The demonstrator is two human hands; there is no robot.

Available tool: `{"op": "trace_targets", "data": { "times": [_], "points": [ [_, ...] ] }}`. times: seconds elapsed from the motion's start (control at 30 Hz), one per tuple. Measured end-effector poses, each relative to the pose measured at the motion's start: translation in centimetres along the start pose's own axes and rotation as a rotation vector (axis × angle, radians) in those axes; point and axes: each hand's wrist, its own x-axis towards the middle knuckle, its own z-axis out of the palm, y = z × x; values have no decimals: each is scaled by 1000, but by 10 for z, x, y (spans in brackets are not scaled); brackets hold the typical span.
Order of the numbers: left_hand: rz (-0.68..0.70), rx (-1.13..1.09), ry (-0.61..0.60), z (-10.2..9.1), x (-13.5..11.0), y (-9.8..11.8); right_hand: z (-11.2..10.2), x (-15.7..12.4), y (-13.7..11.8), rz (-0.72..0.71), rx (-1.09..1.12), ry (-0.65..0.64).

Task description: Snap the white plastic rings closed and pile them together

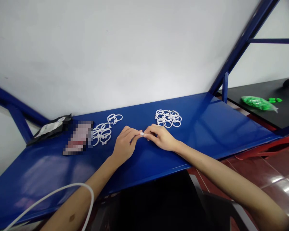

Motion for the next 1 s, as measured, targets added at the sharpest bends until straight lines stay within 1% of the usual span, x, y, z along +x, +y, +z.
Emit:
{"op": "trace_targets", "data": {
  "times": [0.17,0.23,0.3,0.37,0.43,0.5,0.57,0.63,0.7,0.8,0.9,1.0],
  "points": [
    [39,33,-28,1,-2,-3,2,-2,3,-45,-89,-18],
    [25,58,-76,2,2,-6,3,-1,4,-38,-134,-14],
    [-15,140,-140,1,6,-14,2,2,7,-18,-215,17],
    [-97,308,-167,-2,11,-29,-3,6,13,7,-341,102],
    [-232,517,-155,-7,12,-48,-13,9,23,33,-490,219],
    [-355,658,-171,-14,11,-68,-25,10,35,70,-632,313],
    [-407,715,-234,-20,8,-84,-36,9,47,138,-723,349],
    [-402,740,-283,-24,5,-94,-42,6,55,199,-759,352],
    [-371,763,-293,-27,4,-97,-44,4,58,235,-763,349],
    [-341,771,-286,-28,6,-94,-42,1,53,241,-758,362],
    [-334,737,-285,-28,7,-88,-39,2,44,204,-754,374],
    [-333,696,-288,-28,7,-80,-34,3,37,147,-725,355]
  ]
}}
